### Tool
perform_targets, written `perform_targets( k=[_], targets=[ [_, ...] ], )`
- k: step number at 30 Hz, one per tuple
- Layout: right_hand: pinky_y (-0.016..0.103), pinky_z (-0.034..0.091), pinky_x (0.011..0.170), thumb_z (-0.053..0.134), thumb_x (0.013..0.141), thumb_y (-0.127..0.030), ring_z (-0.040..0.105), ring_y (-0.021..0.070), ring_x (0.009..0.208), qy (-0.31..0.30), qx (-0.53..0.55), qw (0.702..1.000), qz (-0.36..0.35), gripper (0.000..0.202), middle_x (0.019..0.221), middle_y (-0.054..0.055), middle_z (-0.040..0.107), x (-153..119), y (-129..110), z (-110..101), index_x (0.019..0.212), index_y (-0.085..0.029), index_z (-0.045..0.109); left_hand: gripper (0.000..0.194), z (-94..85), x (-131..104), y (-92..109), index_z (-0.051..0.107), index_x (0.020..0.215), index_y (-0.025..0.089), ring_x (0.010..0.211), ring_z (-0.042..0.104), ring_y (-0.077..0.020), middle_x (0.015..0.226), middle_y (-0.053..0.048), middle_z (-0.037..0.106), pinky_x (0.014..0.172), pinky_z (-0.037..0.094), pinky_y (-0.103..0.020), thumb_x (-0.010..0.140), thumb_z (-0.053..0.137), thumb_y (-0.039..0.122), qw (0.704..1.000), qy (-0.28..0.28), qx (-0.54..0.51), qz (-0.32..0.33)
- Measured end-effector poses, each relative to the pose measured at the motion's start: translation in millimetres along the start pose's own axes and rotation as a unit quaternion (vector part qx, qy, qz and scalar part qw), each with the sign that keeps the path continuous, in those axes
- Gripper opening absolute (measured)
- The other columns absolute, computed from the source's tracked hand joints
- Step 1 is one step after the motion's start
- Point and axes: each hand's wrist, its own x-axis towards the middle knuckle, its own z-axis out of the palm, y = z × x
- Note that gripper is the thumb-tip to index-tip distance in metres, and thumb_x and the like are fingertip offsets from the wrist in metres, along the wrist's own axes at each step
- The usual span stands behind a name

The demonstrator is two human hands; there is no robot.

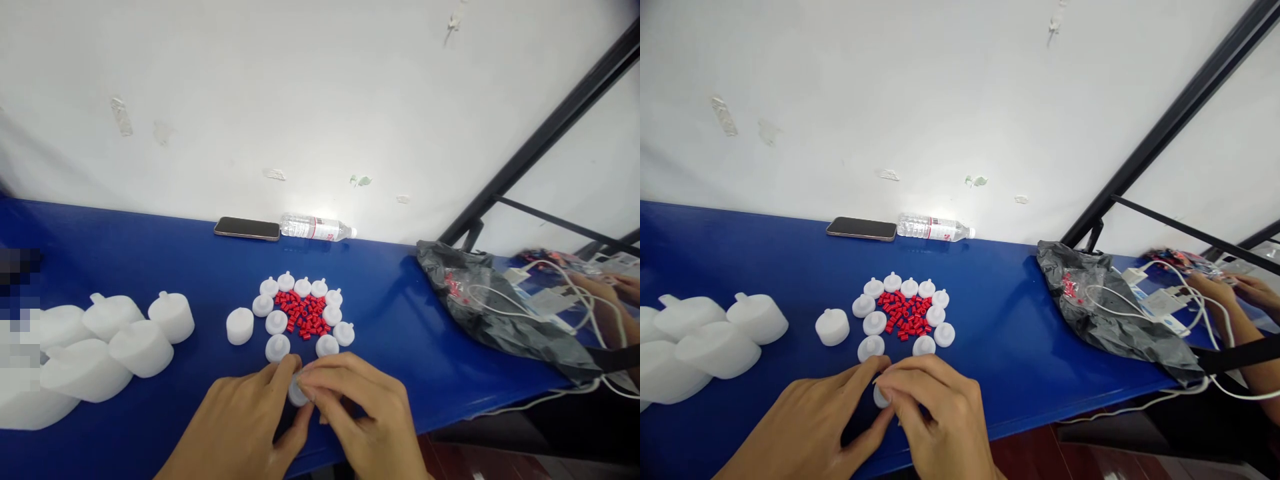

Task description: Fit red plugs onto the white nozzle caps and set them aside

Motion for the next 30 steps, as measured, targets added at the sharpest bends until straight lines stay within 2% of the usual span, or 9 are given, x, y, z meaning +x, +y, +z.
perform_targets(
  k=[9,17,25,27,29,30],
  targets=[
    [0.013,0.06,0.078,0.076,0.09,-0.004,0.08,0.0122,0.085,0.017,0.033,0.999,0.024,0.022,0.097,0.0,0.084,-2.2,6.5,8.6,0.096,-0.024,0.083,0.016,1.1,0.9,-3.0,0.06,0.108,0.027,0.066,0.077,-0.0259,0.086,0.001,0.079,0.053,0.047,-0.036,0.102,0.046,0.028,1.0,0.001,0.006,0.003],
    [0.018,0.056,0.066,0.069,0.1,-0.012,0.074,0.011,0.07,-0.013,-0.038,0.999,-0.007,0.018,0.093,0.002,0.081,-6.2,4.3,6.5,0.088,-0.021,0.08,0.016,-2.3,2.1,0.7,0.057,0.096,0.026,0.062,0.075,-0.026,0.077,0.002,0.075,0.052,0.04,-0.037,0.102,0.043,0.025,1.0,-0.018,0.006,-0.009],
    [0.021,0.052,0.061,0.066,0.1,-0.014,0.069,0.0111,0.065,-0.015,-0.028,0.999,0.024,0.02,0.088,0.002,0.079,-6.3,5.9,11.8,0.087,-0.021,0.08,0.021,-6.9,6.2,4.0,0.058,0.095,0.026,0.065,0.077,-0.0257,0.078,0.002,0.075,0.054,0.044,-0.037,0.103,0.039,0.024,0.998,-0.056,0.01,-0.027],
    [0.019,0.053,0.06,0.068,0.098,-0.013,0.072,0.0116,0.069,-0.015,-0.003,0.999,0.031,0.018,0.09,0.002,0.08,-6.0,4.5,8.8,0.088,-0.021,0.08,0.019,-4.9,4.2,3.6,0.059,0.101,0.027,0.068,0.078,-0.0239,0.082,0.003,0.077,0.055,0.048,-0.036,0.104,0.04,0.025,0.999,-0.041,0.015,-0.016],
    [0.018,0.054,0.061,0.07,0.096,-0.012,0.074,0.0115,0.07,-0.006,-0.002,1.0,0.022,0.015,0.093,0.001,0.082,-6.4,2.4,-1.2,0.091,-0.022,0.08,0.018,-2.2,0.3,2.7,0.057,0.117,0.027,0.074,0.08,-0.024,0.092,0.002,0.081,0.059,0.054,-0.036,0.104,0.046,0.031,0.999,0.005,0.032,-0.002],
    [0.018,0.054,0.06,0.071,0.095,-0.013,0.074,0.0114,0.069,0.009,-0.018,1.0,0.016,0.014,0.095,0.001,0.083,-6.7,1.9,-9.2,0.092,-0.023,0.08,0.025,-0.8,-1.9,2.1,0.054,0.126,0.027,0.076,0.081,-0.0247,0.098,0.001,0.082,0.061,0.056,-0.037,0.103,0.049,0.035,0.998,0.035,0.045,0.008]
  ],
)
